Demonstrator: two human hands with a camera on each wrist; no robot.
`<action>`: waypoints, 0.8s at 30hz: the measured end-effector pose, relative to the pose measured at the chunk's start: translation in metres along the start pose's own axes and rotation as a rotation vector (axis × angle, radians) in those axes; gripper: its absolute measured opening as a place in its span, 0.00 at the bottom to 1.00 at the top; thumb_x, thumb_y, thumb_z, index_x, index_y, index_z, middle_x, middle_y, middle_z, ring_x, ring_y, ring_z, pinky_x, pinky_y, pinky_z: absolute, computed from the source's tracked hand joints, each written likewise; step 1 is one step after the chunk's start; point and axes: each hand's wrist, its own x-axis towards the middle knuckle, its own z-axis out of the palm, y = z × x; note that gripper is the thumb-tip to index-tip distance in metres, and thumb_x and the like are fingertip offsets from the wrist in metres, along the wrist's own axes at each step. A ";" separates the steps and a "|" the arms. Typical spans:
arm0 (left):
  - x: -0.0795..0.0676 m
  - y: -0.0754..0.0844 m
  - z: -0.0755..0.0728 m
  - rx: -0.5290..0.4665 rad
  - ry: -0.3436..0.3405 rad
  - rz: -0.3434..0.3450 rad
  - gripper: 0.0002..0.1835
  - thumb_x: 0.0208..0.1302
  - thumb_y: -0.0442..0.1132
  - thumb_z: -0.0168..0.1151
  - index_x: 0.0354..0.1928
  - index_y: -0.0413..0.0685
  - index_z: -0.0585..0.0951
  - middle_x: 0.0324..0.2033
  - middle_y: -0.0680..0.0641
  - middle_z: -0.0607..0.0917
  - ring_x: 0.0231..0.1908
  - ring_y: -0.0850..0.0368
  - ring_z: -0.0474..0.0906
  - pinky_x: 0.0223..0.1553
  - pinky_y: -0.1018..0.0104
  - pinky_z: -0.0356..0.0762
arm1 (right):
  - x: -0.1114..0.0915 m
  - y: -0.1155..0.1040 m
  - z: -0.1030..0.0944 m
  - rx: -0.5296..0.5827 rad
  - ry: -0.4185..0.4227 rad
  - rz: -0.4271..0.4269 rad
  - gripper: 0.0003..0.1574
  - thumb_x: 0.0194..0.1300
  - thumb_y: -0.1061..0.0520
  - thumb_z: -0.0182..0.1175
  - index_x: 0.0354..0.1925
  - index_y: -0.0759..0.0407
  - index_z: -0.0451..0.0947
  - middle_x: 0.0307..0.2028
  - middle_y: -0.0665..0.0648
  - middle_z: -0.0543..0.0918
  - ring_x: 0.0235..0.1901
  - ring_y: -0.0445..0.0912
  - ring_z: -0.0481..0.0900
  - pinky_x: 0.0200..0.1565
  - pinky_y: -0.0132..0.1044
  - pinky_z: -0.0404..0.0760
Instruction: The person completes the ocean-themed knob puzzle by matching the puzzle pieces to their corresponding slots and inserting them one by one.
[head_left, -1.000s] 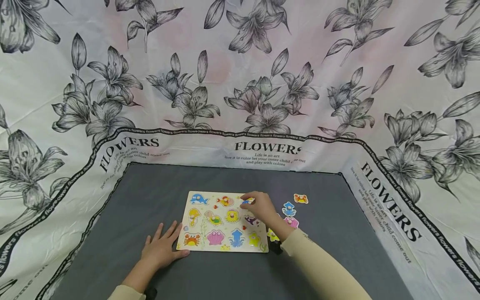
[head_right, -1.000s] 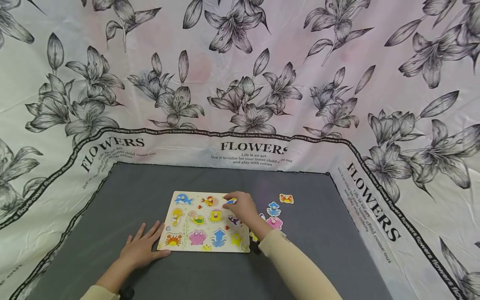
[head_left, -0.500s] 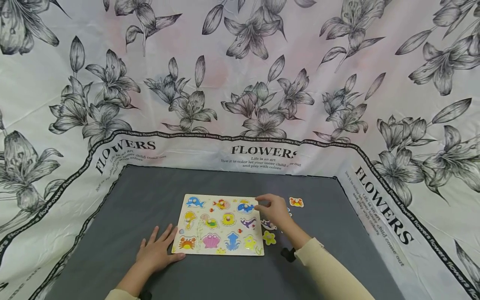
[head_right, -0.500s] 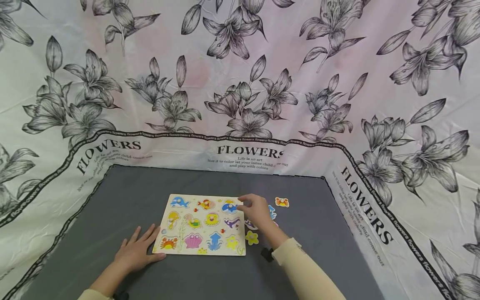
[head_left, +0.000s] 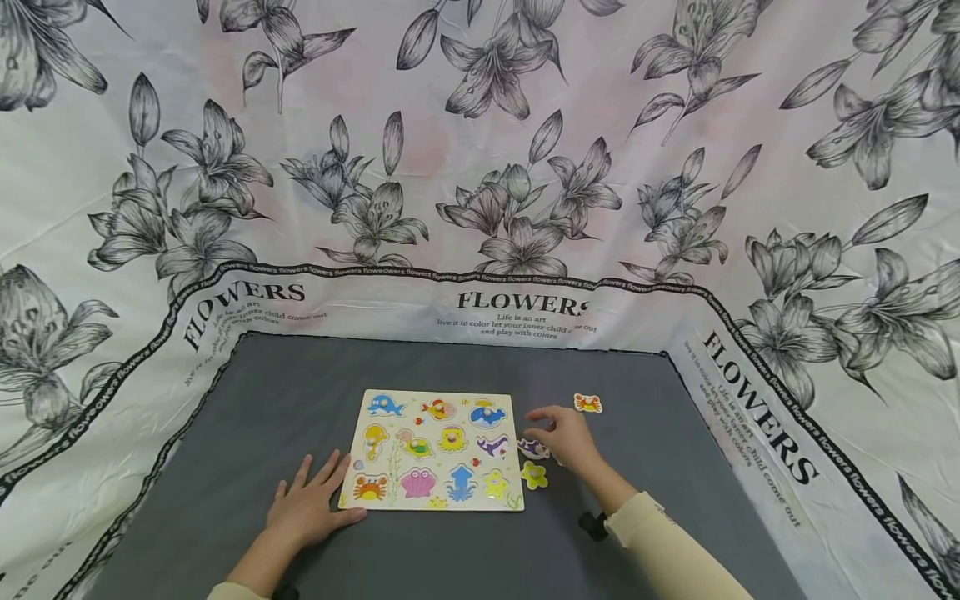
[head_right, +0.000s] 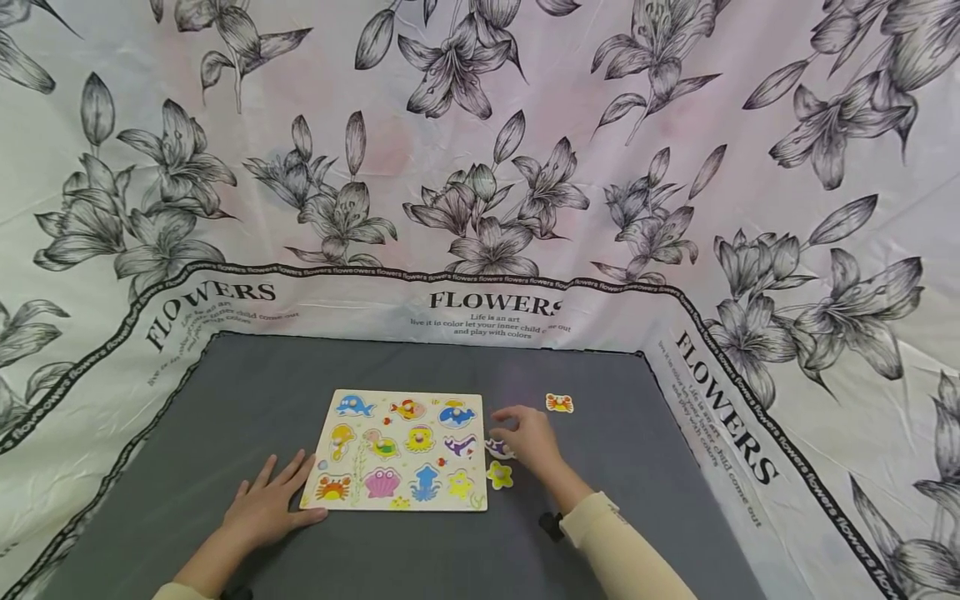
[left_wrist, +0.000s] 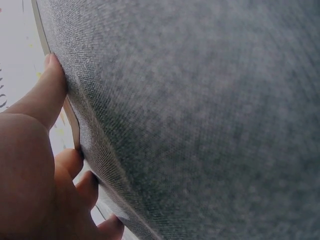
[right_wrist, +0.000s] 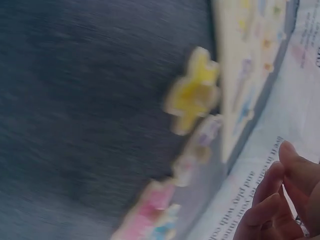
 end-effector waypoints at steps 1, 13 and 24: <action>0.000 0.000 0.000 0.002 0.003 -0.001 0.61 0.49 0.78 0.63 0.80 0.55 0.57 0.80 0.43 0.54 0.77 0.29 0.37 0.67 0.20 0.37 | -0.001 0.004 0.002 -0.004 -0.005 -0.005 0.17 0.58 0.58 0.75 0.47 0.58 0.88 0.43 0.58 0.89 0.22 0.44 0.78 0.21 0.33 0.74; -0.001 0.000 0.000 0.015 0.007 -0.009 0.61 0.49 0.78 0.63 0.80 0.54 0.57 0.79 0.42 0.54 0.77 0.29 0.38 0.67 0.20 0.38 | -0.009 0.040 0.013 -0.065 -0.023 0.001 0.07 0.55 0.63 0.75 0.36 0.57 0.91 0.32 0.52 0.88 0.24 0.39 0.75 0.24 0.30 0.72; -0.001 0.001 0.000 0.013 0.007 -0.005 0.61 0.49 0.78 0.63 0.80 0.55 0.57 0.80 0.43 0.54 0.78 0.29 0.38 0.68 0.20 0.37 | -0.007 0.047 0.020 -0.110 -0.029 0.045 0.07 0.58 0.59 0.75 0.37 0.52 0.92 0.37 0.52 0.90 0.27 0.40 0.75 0.28 0.34 0.72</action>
